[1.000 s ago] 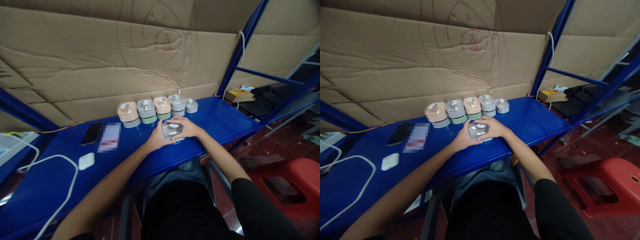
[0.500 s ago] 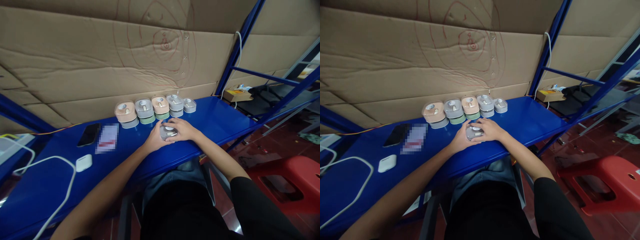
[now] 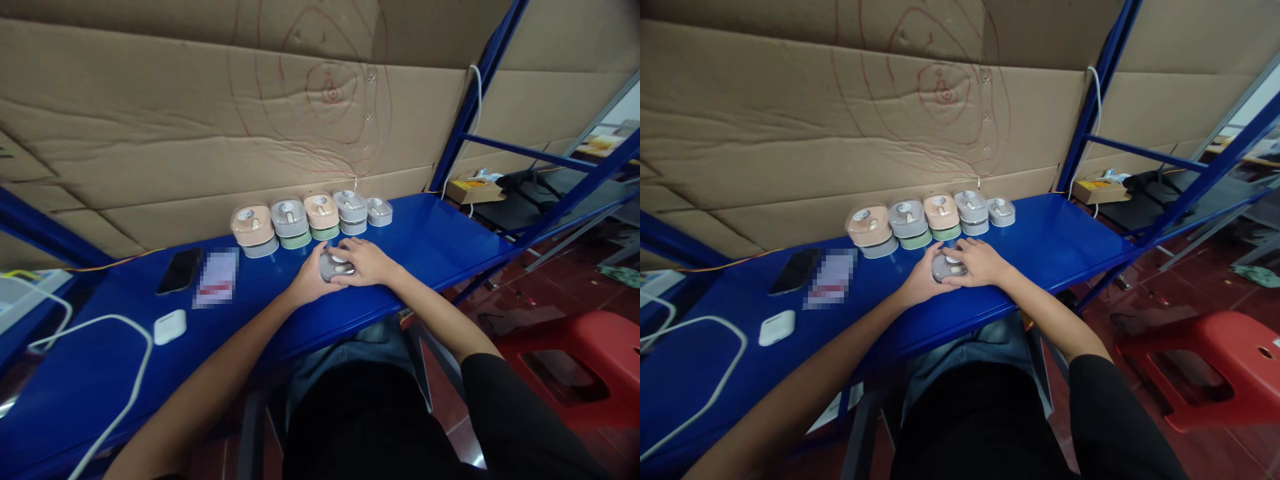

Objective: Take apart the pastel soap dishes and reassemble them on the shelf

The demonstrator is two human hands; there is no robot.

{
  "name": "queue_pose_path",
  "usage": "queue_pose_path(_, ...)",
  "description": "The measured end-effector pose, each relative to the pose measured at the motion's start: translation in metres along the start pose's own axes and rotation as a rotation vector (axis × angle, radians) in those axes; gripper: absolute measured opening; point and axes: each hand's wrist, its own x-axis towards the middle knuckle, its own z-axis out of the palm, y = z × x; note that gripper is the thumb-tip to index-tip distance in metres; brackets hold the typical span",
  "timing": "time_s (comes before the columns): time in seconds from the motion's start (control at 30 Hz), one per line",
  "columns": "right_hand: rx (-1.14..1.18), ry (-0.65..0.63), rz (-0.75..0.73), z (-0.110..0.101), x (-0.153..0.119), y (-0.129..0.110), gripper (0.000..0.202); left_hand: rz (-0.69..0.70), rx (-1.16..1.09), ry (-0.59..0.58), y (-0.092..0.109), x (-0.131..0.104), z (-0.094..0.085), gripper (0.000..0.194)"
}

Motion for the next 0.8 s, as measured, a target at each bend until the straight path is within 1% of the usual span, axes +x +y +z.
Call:
queue_pose_path(0.07,-0.007,0.001,-0.004,-0.001,0.000,0.000,0.087,-0.001,-0.011,-0.008,0.000,0.000,-0.001,0.126)
queue_pose_path(0.23,-0.031,-0.018,-0.009,-0.003,-0.003,-0.003,0.077,-0.041,-0.024,-0.022,0.003,0.000,-0.004,0.125)
queue_pose_path(0.3,-0.016,-0.022,-0.007,-0.003,-0.005,-0.003,0.077,-0.034,-0.024,-0.027,0.004,0.000,-0.006,0.121)
queue_pose_path(0.4,0.044,-0.018,0.000,-0.002,-0.006,0.000,0.076,-0.034,-0.069,-0.047,0.003,0.001,-0.009,0.113)
queue_pose_path(0.53,0.181,-0.007,-0.002,0.001,-0.005,0.007,0.074,-0.055,-0.145,-0.064,0.000,0.001,-0.013,0.118)
queue_pose_path(0.67,0.291,0.003,0.003,0.002,-0.005,0.010,0.079,-0.072,-0.149,-0.057,-0.001,0.000,-0.015,0.121)
queue_pose_path(0.8,0.307,-0.007,0.029,0.002,-0.007,0.010,0.092,-0.074,-0.152,-0.086,0.002,0.000,-0.015,0.117)
